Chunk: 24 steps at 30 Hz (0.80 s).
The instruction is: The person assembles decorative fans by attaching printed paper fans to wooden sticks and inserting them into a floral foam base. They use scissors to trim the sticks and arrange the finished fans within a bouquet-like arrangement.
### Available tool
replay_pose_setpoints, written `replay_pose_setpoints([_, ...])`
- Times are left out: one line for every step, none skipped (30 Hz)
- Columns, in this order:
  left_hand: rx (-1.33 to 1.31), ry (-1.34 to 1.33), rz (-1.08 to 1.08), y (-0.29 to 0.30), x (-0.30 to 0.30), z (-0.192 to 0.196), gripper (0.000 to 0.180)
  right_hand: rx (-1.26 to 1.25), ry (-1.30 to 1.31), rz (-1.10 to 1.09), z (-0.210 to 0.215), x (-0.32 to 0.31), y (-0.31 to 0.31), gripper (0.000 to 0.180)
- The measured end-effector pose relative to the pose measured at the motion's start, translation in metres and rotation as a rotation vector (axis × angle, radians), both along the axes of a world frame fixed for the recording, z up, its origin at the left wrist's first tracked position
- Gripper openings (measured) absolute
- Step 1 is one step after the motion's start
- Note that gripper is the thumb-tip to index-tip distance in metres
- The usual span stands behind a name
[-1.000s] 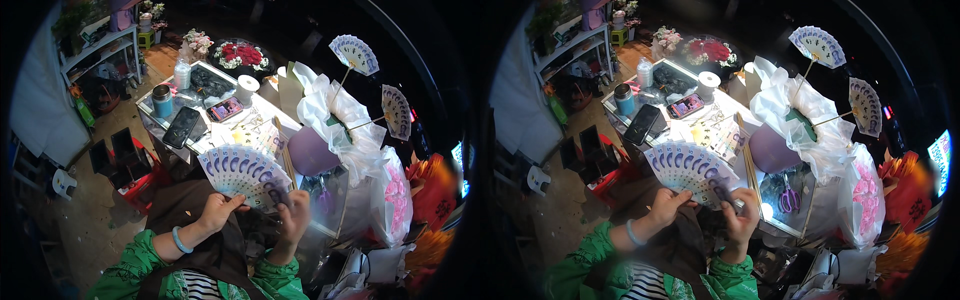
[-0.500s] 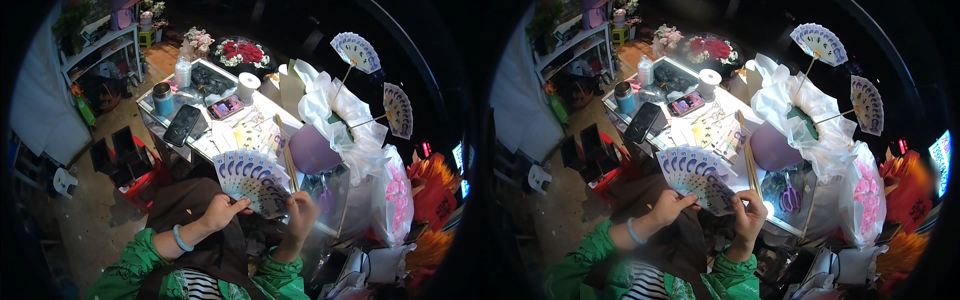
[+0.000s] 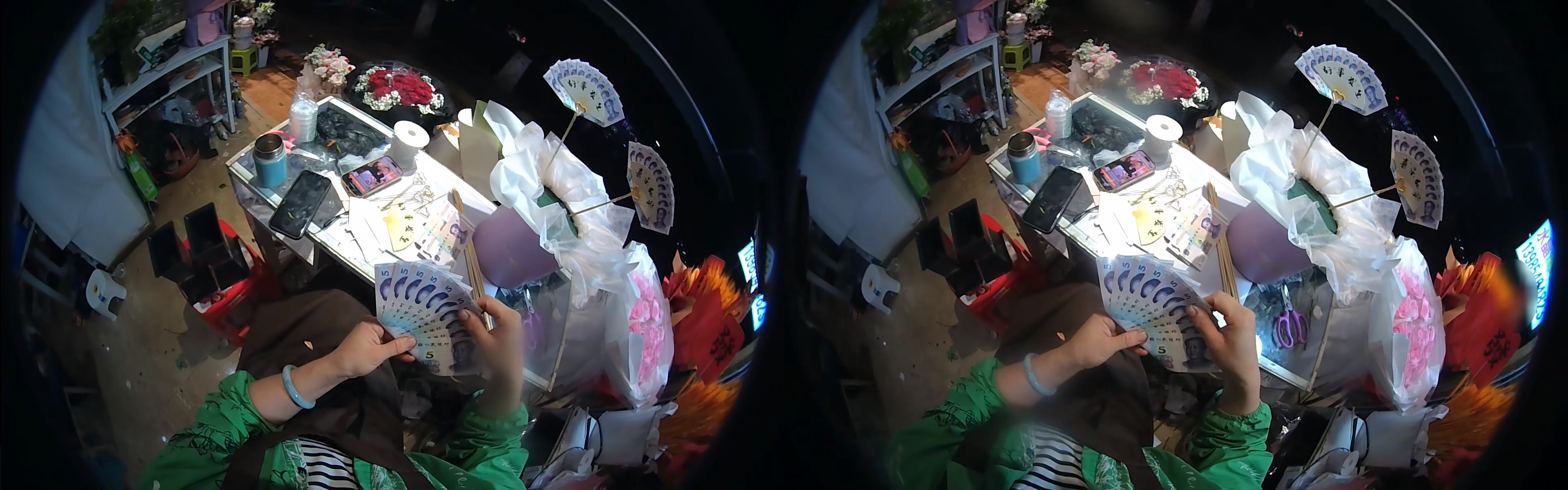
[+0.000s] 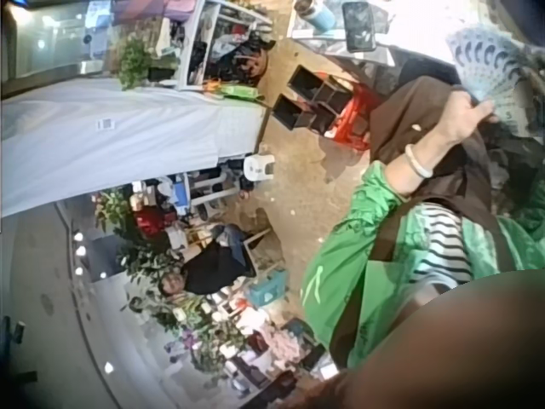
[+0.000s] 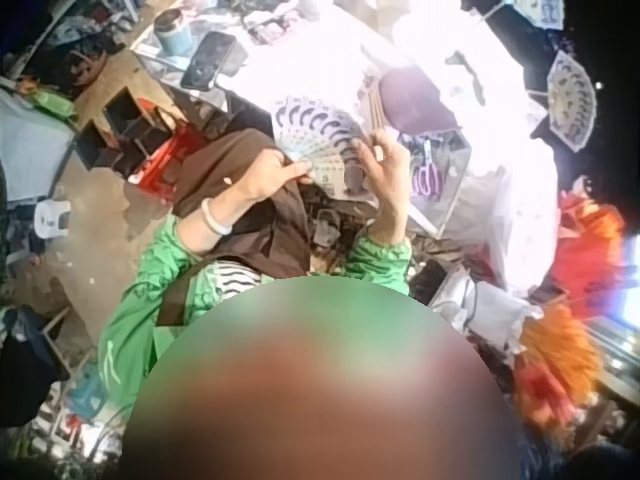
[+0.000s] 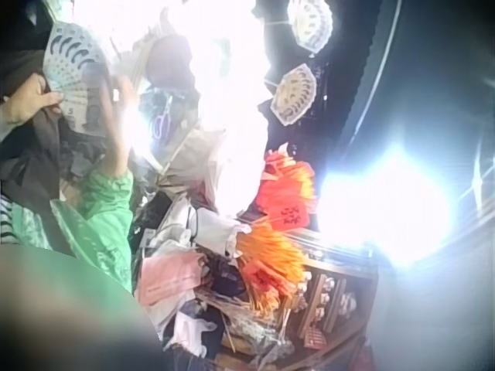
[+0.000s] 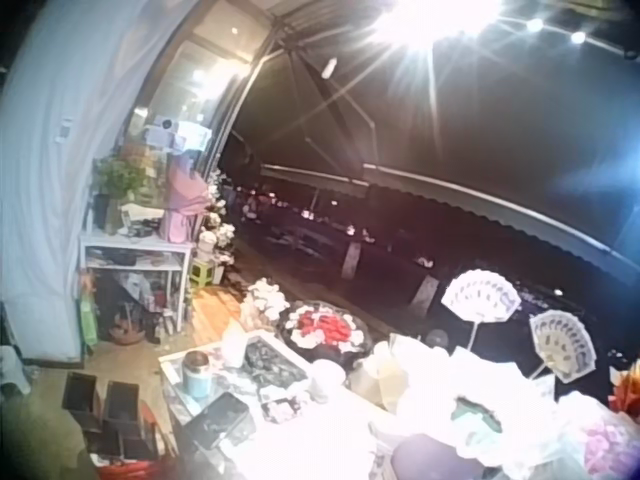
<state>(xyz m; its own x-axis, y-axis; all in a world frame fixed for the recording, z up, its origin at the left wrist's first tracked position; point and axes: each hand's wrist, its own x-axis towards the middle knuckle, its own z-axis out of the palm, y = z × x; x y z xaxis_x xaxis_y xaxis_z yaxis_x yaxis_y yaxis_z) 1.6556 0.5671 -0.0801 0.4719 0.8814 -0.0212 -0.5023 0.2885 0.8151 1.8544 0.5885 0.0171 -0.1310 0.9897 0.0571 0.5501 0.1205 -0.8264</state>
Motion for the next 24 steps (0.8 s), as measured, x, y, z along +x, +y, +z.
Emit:
replay_pose_setpoints([0.011, 0.005, 0.005, 0.0, 0.0, 0.0, 0.017, 0.129, -0.064, -0.001, -0.002, -0.002, -0.001, 0.01])
replay_pose_setpoints([0.005, 0.005, 0.005, 0.0, -0.001, 0.0, 0.017, 0.198, -0.123, 0.017, -0.003, -0.003, -0.001, 0.011])
replay_pose_setpoints([0.002, 0.007, 0.009, 0.0, -0.001, -0.001, 0.017, 0.276, -0.17, 0.047, -0.004, -0.003, -0.003, 0.011])
replay_pose_setpoints([-0.009, 0.025, 0.012, 0.0, -0.001, -0.002, 0.017, 0.35, -0.217, 0.069, -0.005, -0.004, -0.004, 0.011])
replay_pose_setpoints([-0.004, 0.017, 0.015, 0.001, -0.001, -0.002, 0.016, 0.376, -0.194, 0.082, -0.007, -0.004, -0.005, 0.009])
replay_pose_setpoints([-0.006, 0.026, 0.016, 0.001, 0.0, -0.003, 0.016, 0.391, -0.198, 0.092, -0.007, -0.004, -0.007, 0.01])
replay_pose_setpoints([-0.032, 0.073, 0.011, 0.002, 0.0, -0.004, 0.016, 0.396, -0.202, 0.097, -0.006, -0.004, -0.007, 0.01])
replay_pose_setpoints([-0.003, 0.02, 0.014, 0.002, 0.001, -0.004, 0.016, 0.423, -0.193, 0.102, -0.005, -0.004, -0.008, 0.012])
replay_pose_setpoints([0.002, 0.005, 0.013, 0.002, 0.002, -0.005, 0.016, 0.381, -0.133, 0.03, -0.005, -0.005, -0.007, 0.013])
replay_pose_setpoints([0.006, -0.012, 0.013, 0.001, 0.002, -0.006, 0.016, 0.362, -0.059, -0.038, -0.004, -0.006, -0.005, 0.015])
replay_pose_setpoints([0.005, 0.007, -0.019, 0.001, 0.002, -0.006, 0.017, 0.343, 0.015, -0.103, -0.004, -0.008, -0.003, 0.017])
replay_pose_setpoints([0.005, 0.025, -0.048, 0.001, 0.001, -0.007, 0.017, 0.343, 0.057, -0.118, -0.001, -0.007, -0.002, 0.021])
replay_pose_setpoints([-0.015, 0.057, -0.078, 0.001, 0.001, -0.007, 0.018, 0.361, 0.108, -0.106, -0.001, -0.009, 0.001, 0.018])
replay_pose_setpoints([0.018, 0.059, -0.106, 0.002, 0.001, -0.008, 0.018, 0.376, 0.161, -0.095, 0.0, -0.009, 0.003, 0.016])
replay_pose_setpoints([0.033, 0.076, -0.136, 0.002, 0.001, -0.008, 0.019, 0.333, 0.074, -0.053, 0.001, -0.009, 0.003, 0.014])
replay_pose_setpoints([0.017, 0.104, -0.178, 0.002, 0.001, -0.008, 0.019, 0.289, -0.013, -0.013, 0.003, -0.007, 0.002, 0.013])
replay_pose_setpoints([0.044, 0.095, -0.173, 0.002, 0.001, -0.009, 0.02, 0.242, -0.083, 0.022, 0.004, -0.005, 0.001, 0.012])
replay_pose_setpoints([0.039, 0.097, -0.177, 0.002, 0.001, -0.009, 0.02, 0.278, -0.102, 0.049, 0.004, -0.004, 0.0, 0.01])
replay_pose_setpoints([0.013, 0.099, -0.188, 0.002, 0.0, -0.008, 0.02, 0.309, -0.105, 0.074, 0.003, -0.003, 0.0, 0.008])
replay_pose_setpoints([0.034, 0.105, -0.178, 0.002, 0.0, -0.008, 0.02, 0.341, -0.108, 0.098, 0.002, -0.002, -0.001, 0.007])
replay_pose_setpoints([0.036, 0.112, -0.175, 0.002, 0.0, -0.008, 0.021, 0.287, -0.127, 0.111, 0.003, 0.0, 0.0, 0.016])
replay_pose_setpoints([0.022, 0.098, -0.177, 0.002, 0.0, -0.008, 0.021, 0.248, -0.062, 0.106, 0.002, 0.001, 0.001, 0.022])
replay_pose_setpoints([0.035, 0.125, -0.189, 0.002, 0.001, -0.008, 0.021, 0.203, 0.005, 0.092, 0.0, 0.001, 0.002, 0.028])
replay_pose_setpoints([0.031, 0.132, -0.203, 0.002, 0.001, -0.008, 0.021, 0.161, 0.078, 0.093, -0.001, 0.001, 0.004, 0.034])
